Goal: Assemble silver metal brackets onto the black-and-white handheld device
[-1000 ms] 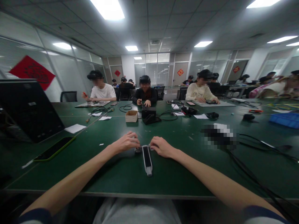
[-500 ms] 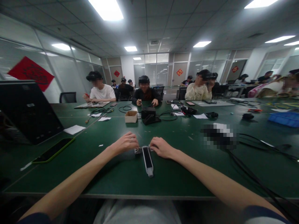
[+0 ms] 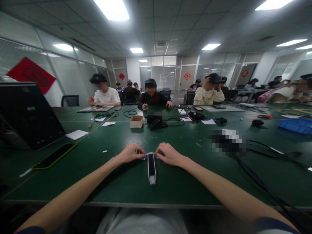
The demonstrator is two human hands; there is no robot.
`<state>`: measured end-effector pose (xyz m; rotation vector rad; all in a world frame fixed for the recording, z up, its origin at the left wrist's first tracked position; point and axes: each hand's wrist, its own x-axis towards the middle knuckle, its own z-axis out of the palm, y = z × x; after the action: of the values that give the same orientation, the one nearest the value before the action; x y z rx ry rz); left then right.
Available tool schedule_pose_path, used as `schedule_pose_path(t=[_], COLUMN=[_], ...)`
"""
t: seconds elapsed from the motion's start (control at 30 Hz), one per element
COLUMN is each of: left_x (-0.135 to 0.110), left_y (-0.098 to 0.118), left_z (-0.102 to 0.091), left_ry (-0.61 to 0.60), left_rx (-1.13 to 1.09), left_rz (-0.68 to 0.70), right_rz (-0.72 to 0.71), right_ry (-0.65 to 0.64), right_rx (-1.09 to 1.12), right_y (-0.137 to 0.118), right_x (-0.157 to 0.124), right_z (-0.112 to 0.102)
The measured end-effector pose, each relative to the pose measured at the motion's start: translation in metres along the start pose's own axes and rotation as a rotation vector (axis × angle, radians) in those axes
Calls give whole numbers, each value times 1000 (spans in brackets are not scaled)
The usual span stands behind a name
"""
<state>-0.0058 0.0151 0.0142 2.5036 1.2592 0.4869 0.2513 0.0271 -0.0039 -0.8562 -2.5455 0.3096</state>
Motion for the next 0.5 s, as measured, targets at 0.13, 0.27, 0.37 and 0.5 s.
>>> schedule_pose_path(t=[0.13, 0.27, 0.37, 0.5], left_x=[1, 1, 0, -2], left_y=[0, 5, 8, 10], left_z=[3, 0, -3, -5], left_ry=[15, 7, 15, 49], left_rx=[34, 115, 182, 268], left_rz=[2, 30, 72, 123], right_rz=[-7, -48, -15, 104], right_ry=[2, -35, 38, 149], right_rx=[-8, -29, -57, -161], right_y=[-2, 2, 19, 47], right_x=[1, 3, 3, 0], right_z=[-1, -10, -21, -28])
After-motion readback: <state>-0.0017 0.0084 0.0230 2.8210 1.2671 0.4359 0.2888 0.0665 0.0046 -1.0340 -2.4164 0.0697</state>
